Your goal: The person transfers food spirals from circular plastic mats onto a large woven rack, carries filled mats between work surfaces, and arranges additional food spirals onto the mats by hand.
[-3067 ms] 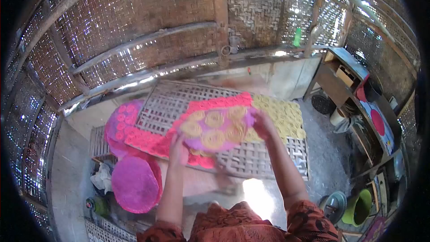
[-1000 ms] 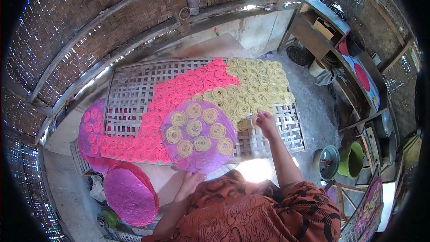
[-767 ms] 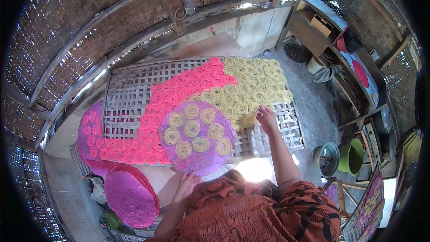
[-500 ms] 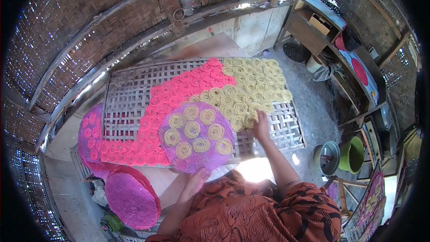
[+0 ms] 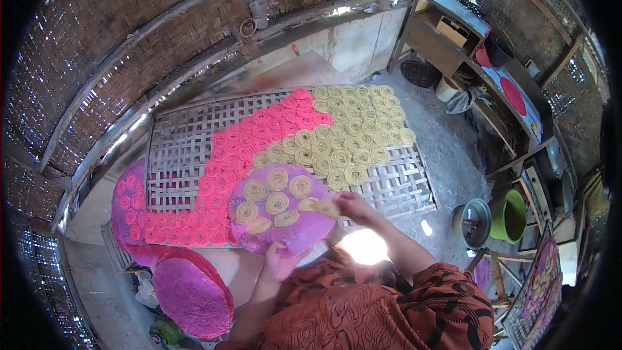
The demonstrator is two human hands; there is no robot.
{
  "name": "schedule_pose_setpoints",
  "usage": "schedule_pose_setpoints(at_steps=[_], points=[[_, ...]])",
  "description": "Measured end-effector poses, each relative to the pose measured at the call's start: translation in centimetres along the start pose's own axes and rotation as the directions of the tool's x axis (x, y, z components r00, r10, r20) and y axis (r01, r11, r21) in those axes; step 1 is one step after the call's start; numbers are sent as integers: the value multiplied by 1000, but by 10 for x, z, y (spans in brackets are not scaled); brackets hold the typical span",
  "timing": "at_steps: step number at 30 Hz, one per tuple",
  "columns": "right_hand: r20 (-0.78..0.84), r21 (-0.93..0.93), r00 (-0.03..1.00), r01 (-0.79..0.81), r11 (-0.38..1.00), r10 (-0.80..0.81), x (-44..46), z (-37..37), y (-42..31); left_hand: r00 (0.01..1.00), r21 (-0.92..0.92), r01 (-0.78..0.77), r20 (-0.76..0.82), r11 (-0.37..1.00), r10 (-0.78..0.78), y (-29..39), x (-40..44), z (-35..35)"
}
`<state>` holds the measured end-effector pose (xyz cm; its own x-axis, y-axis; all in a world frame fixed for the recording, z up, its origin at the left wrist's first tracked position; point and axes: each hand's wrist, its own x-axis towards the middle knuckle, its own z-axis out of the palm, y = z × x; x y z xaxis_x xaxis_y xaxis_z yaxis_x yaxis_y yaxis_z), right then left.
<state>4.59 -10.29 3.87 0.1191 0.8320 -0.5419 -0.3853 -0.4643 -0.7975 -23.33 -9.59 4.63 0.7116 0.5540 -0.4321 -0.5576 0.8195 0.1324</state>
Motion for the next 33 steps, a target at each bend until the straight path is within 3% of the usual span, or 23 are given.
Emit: schedule_pose_setpoints(at_steps=[1,3,5,6,8,9,10,11,12,13,14,15,16,17,20,21,23,24,26,29,33], points=[[-78,87,996,-27,996,34,7,-18,2,999,99,22,-28,995,-19,1,-7,-19],[-248,-60,961,111,992,-123,20,-56,7,997,192,43,-67,981,-31,3,-21,-64],[-323,-253,878,279,926,-352,17,-67,2,969,496,229,-202,838,-145,5,-31,-94],[-329,-134,890,286,949,-315,18,-67,2,968,493,232,-206,838,-147,6,-38,-98],[-319,-27,911,266,963,-261,14,-66,2,940,478,26,-312,878,142,10,-53,-75],[-301,79,930,243,967,-209,13,-65,1,940,478,24,-310,878,143,14,-55,-77],[-298,78,931,243,967,-210,15,-65,3,898,464,-89,-345,882,272,20,-57,-80],[-325,-85,917,215,973,-231,20,-69,9,836,453,-202,-382,868,394,25,-60,-85],[-348,-244,901,178,953,-257,25,-72,16,835,452,-203,-383,868,395,31,-61,-90],[-347,-244,902,179,953,-258,34,-78,32,828,485,-198,-383,852,410,37,-58,-98],[-178,-699,858,234,676,-482,44,-85,54,821,518,-191,-381,834,424,40,-56,-103],[81,-949,807,241,201,-585,49,-89,65,822,518,-192,-379,833,425,41,-55,-103],[-38,-957,798,145,253,-602,13,-46,34,801,524,-193,-404,830,441,42,-53,-102],[-38,-957,796,146,252,-604,13,-41,36,781,528,-196,-426,826,457,44,-51,-101],[85,-951,743,258,167,-663,17,-42,44,788,513,-227,-403,828,465,46,-46,-103],[86,-951,743,259,167,-664,18,-46,45,788,513,-228,-402,828,466,46,-46,-103],[-104,-725,910,207,657,-402,14,-47,40,784,537,-222,-398,814,477,46,-47,-105],[-104,-725,909,208,657,-404,15,-52,36,784,538,-223,-397,813,478,47,-47,-105],[-109,-312,917,336,889,-385,17,-77,32,786,557,-218,-387,801,483,48,-48,-111],[-355,-135,842,385,913,-407,5,-104,7,777,570,-200,-403,797,483,49,-48,-119],[-393,-119,833,375,919,-390,-8,-110,-12,783,557,-211,-396,803,480,50,-47,-117]])
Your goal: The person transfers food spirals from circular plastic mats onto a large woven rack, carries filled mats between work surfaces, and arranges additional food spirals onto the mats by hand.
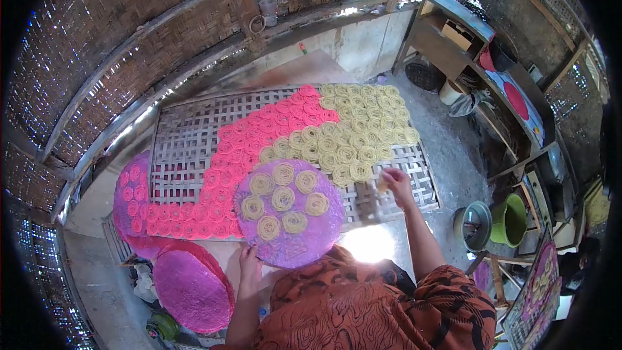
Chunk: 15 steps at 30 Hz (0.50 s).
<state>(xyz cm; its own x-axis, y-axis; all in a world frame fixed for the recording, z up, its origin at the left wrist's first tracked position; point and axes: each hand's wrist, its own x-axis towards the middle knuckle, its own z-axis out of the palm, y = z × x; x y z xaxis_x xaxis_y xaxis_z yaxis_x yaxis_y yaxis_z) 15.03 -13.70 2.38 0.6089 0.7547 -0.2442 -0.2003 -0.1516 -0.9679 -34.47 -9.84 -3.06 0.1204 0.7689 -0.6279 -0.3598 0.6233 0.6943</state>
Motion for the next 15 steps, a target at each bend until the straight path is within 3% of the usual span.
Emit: schedule_pose_setpoints(at_steps=[2,7,8,9,10,11,12,13,14,15], points=[[111,-8,991,-71,997,72,-3,9,0,999,-38,-31,-44,999,30,0,1,6],[65,-16,974,-217,976,217,2,30,34,998,-49,-69,0,996,69,4,5,11],[46,-329,986,-140,934,163,3,31,40,997,-32,-76,-10,997,76,4,9,7],[46,-608,993,-55,792,105,4,33,45,997,-33,-83,-13,996,82,3,12,4],[56,-607,993,-51,793,107,0,40,48,996,-22,-85,10,996,85,7,8,8],[117,-678,982,187,711,-147,-5,53,47,995,-14,-90,30,996,90,14,4,17],[201,-721,903,400,567,-380,-11,68,47,995,-17,-98,13,995,98,20,0,27],[311,-690,839,522,501,-446,-30,98,23,987,-44,-131,90,990,135,26,-5,41],[413,-551,831,554,624,-373,-39,123,25,970,-74,-163,168,984,174,32,-10,53],[535,-479,836,418,772,-120,-63,155,-6,972,-74,-169,154,983,179,37,-14,64]])
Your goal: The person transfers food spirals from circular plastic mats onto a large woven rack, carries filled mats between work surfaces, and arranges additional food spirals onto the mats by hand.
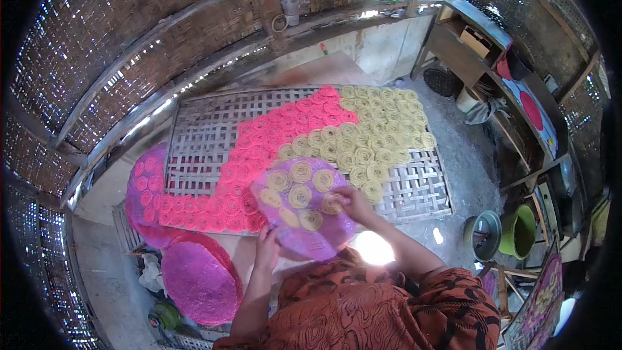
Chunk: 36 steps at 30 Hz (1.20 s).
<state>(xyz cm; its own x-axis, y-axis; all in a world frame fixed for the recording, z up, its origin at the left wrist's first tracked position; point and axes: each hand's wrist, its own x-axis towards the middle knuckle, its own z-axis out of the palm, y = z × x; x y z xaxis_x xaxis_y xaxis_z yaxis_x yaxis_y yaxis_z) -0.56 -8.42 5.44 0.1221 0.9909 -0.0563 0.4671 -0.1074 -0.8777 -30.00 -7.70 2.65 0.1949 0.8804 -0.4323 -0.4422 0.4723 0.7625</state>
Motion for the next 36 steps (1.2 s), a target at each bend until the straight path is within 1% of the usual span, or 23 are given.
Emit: schedule_pose_setpoints(at_steps=[1,2,3,5,7,8,9,10,13,16,17,19,23,24,25,26,27,29,30,31,32,33,36], points=[[109,188,991,-97,977,77,2,21,-30,997,-57,29,75,998,-24,4,1,13],[279,208,960,-21,978,-39,8,40,-36,986,-114,61,158,992,-43,8,2,27],[307,290,950,-31,957,-63,6,52,-65,987,-117,57,159,992,-38,11,3,40],[169,166,978,94,982,-122,19,79,-40,974,-172,61,226,983,-21,16,2,58],[237,295,951,-265,918,198,33,74,-19,970,-137,87,236,987,-52,8,5,35],[256,633,905,-423,649,341,34,65,-7,971,-140,109,228,984,-76,13,-1,35],[325,726,854,-500,472,405,35,42,10,970,-143,134,221,981,-100,16,-4,29],[186,762,913,-367,534,362,37,35,62,971,-148,188,179,971,-161,5,2,2],[-123,690,878,-260,675,463,21,-60,89,987,-80,127,104,989,-119,5,0,-28],[-577,290,780,-83,954,243,13,-114,138,968,27,227,-114,974,-222,4,22,-58],[-650,249,721,-95,964,239,15,-122,153,968,28,229,-107,973,-225,6,34,-62],[-568,527,724,-46,849,392,15,-132,165,988,175,119,-123,977,-98,7,60,-67],[-511,612,683,-137,779,522,14,-127,185,997,220,70,-56,973,-59,6,98,-76],[-643,205,696,-246,947,320,14,-126,190,994,298,26,-112,954,8,4,101,-75],[-674,-240,734,-326,914,84,15,-125,192,984,376,-14,-161,927,80,4,103,-70],[-610,-215,754,-451,866,241,14,-125,147,984,379,-19,-155,925,84,7,104,-61],[-621,-49,738,-372,927,264,26,-109,137,996,298,-40,-66,954,62,13,101,-45],[-623,-223,765,23,974,-161,44,-57,127,998,176,-12,56,984,2,40,72,22],[-350,-152,936,-79,985,21,34,-51,48,996,139,27,84,990,-39,50,55,64],[-85,243,983,-141,960,165,40,-28,15,989,156,-5,149,988,-18,39,58,76],[24,325,1000,-9,946,1,41,-12,-18,976,170,-43,217,984,6,29,63,86],[57,421,998,3,907,-30,40,1,-48,957,170,-74,291,983,22,21,64,95],[-74,301,994,95,949,-76,47,17,-47,963,79,6,268,997,-27,21,55,113]])
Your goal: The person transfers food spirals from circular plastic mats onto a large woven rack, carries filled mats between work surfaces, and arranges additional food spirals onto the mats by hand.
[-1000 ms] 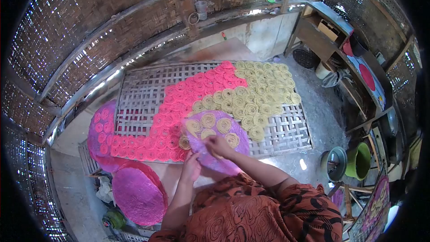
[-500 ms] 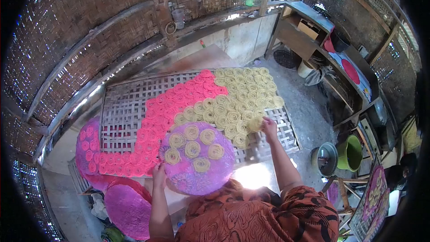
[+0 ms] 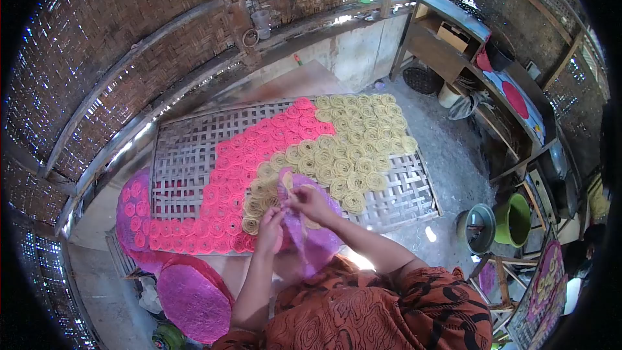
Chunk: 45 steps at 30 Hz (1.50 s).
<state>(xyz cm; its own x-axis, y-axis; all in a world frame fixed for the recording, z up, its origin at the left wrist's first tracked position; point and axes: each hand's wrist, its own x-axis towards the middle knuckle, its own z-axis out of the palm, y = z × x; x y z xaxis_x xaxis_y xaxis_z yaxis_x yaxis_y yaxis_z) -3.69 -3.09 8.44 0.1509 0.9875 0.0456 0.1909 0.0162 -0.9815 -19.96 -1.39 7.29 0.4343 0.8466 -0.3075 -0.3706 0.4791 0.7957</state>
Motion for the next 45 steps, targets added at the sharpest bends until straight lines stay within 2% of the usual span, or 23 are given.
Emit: schedule_pose_setpoints(at_steps=[2,4,5,8,10,11,13,14,16,18,20,22,25,26,29,30,32,34,36,40,43,44,45], points=[[135,351,966,-253,902,219,5,-26,33,988,-152,79,-122,985,-98,3,-6,-7],[-22,248,961,-261,933,275,-10,-72,26,978,-140,50,-192,989,-77,7,-14,-37],[-55,326,943,-293,899,328,-20,-97,27,962,-127,16,-267,992,-50,9,-20,-59],[-317,162,868,-348,923,383,-48,-160,43,982,-49,-89,-168,995,80,0,-16,-137],[-369,167,836,-369,914,405,-65,-182,77,964,53,151,-229,987,-135,15,-14,-141],[-374,172,836,-362,916,401,-66,-188,80,966,52,145,-225,988,-130,18,-2,-140],[-363,158,839,-374,914,406,-72,-191,86,963,392,157,-264,907,-53,21,19,-135],[-353,146,839,-387,910,414,-76,-190,87,963,393,159,-264,906,-55,22,26,-126],[-338,152,841,-395,906,423,-80,-187,89,949,644,-272,55,715,311,13,44,-90],[-310,150,853,-393,907,420,-77,-177,77,943,874,-260,139,410,302,20,30,-8],[-249,101,895,-356,929,370,-68,-164,38,934,897,-358,339,260,113,11,25,58],[-117,133,932,-328,935,343,-60,-155,1,906,880,-408,423,242,-10,18,4,123],[-1,267,961,-265,927,275,-52,-158,-62,854,823,-504,520,261,8,-24,21,132],[-31,281,968,-230,932,248,-53,-166,-83,919,853,-363,393,376,-4,-9,14,141],[-164,221,966,-162,962,200,-57,-199,-111,960,801,-265,269,537,74,-3,31,123],[-198,267,957,-155,951,211,-60,-208,-106,977,808,-197,207,556,46,8,32,114],[-248,325,937,-157,933,244,-66,-225,-81,934,720,-350,225,599,276,-12,61,53],[-286,254,915,-212,944,283,-70,-231,-34,961,665,-259,102,701,257,-10,85,-19],[-347,165,864,-326,931,364,-75,-224,6,951,692,-267,76,671,300,27,75,-37],[-334,454,773,-370,811,540,-78,-203,80,950,616,-270,43,740,311,92,44,-17],[-373,387,775,-369,845,509,-88,-193,125,911,460,-379,35,803,411,113,24,12],[-451,-116,821,-442,890,350,-90,-189,124,916,483,-375,60,791,397,116,18,22],[-433,-585,883,-427,690,179,-95,-183,122,921,507,-366,79,781,380,115,9,33]])
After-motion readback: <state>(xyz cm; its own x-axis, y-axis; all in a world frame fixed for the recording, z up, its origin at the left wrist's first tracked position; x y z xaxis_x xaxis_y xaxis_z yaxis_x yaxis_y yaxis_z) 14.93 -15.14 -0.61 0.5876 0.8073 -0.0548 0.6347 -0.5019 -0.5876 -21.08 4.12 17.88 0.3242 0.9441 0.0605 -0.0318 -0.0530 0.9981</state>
